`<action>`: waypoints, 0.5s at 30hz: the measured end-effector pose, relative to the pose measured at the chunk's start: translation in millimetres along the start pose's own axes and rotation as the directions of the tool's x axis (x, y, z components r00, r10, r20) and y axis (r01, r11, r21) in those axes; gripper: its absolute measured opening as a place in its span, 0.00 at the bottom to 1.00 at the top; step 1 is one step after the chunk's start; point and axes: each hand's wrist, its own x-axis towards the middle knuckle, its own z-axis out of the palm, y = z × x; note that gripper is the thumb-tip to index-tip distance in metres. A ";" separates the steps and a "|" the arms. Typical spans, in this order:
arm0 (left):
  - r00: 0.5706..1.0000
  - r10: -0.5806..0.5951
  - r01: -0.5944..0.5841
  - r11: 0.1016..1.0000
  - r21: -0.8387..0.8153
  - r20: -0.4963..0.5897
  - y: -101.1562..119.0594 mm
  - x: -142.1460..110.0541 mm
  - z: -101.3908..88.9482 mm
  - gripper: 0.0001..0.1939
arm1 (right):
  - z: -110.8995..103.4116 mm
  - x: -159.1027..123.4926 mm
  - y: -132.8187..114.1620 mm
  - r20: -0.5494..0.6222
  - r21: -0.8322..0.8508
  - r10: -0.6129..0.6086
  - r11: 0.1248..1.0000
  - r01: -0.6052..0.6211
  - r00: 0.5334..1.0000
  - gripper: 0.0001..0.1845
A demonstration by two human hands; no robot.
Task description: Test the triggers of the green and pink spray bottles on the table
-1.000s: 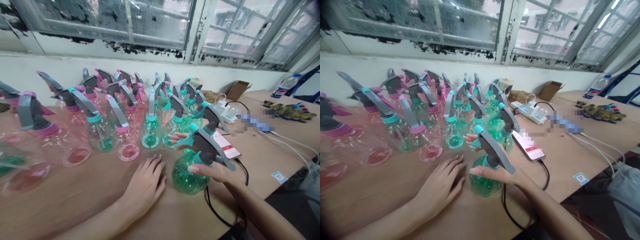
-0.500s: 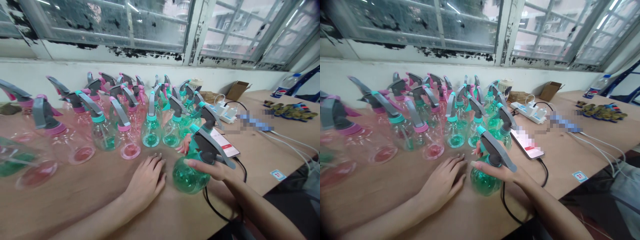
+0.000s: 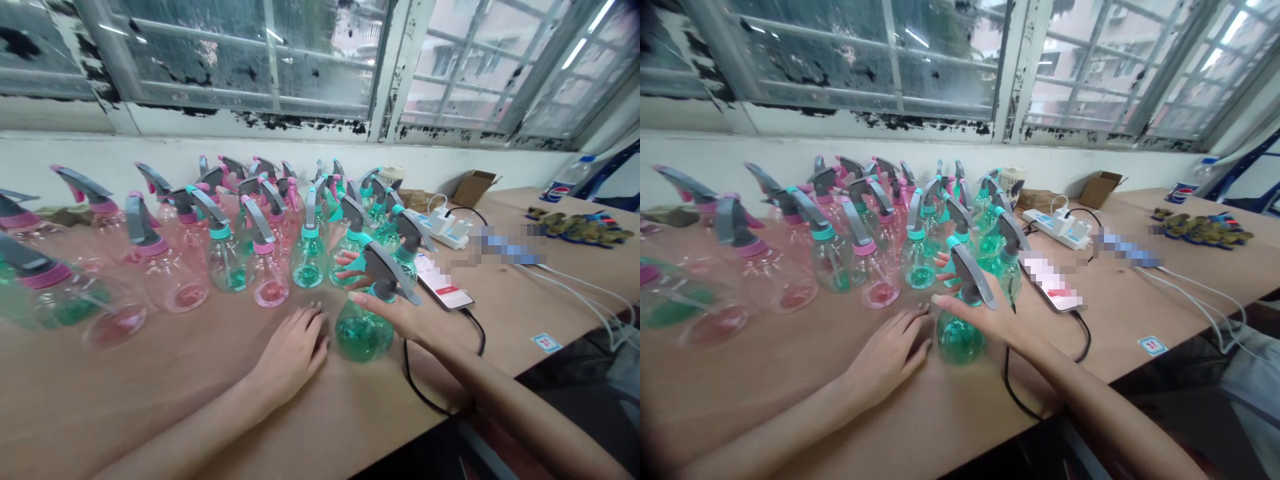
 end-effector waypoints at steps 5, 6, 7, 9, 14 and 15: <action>0.999 -0.028 0.028 1.000 -0.006 -0.028 -15.2 -41.5 -11.7 0.15 | 24.7 6.5 -3.3 0.047 0.037 -0.018 0.999 0.016 0.999 0.29; 0.998 -0.047 0.046 0.999 -0.020 -0.038 -19.8 -53.0 -16.7 0.14 | 31.6 7.8 -4.3 0.069 0.031 -0.026 0.999 0.024 0.997 0.29; 0.996 -0.074 0.072 0.997 -0.038 -0.051 -24.0 -64.6 -23.2 0.14 | 39.5 9.3 -5.7 0.090 0.021 -0.035 0.999 0.033 0.995 0.28; 0.983 -0.162 0.154 0.984 -0.085 -0.090 -28.5 -85.7 -40.1 0.13 | 58.5 13.5 -9.0 0.116 0.006 -0.065 0.998 0.064 0.991 0.26; 0.908 -0.370 0.312 0.911 -0.270 -0.199 -9.5 -137.5 -71.9 0.10 | 119.7 33.5 -15.2 0.135 0.069 -0.147 0.988 0.138 0.980 0.22; 0.898 -0.392 0.328 0.899 -0.291 -0.201 -3.0 -154.1 -69.0 0.11 | 132.0 38.6 -15.7 0.149 0.073 -0.155 0.987 0.145 0.977 0.21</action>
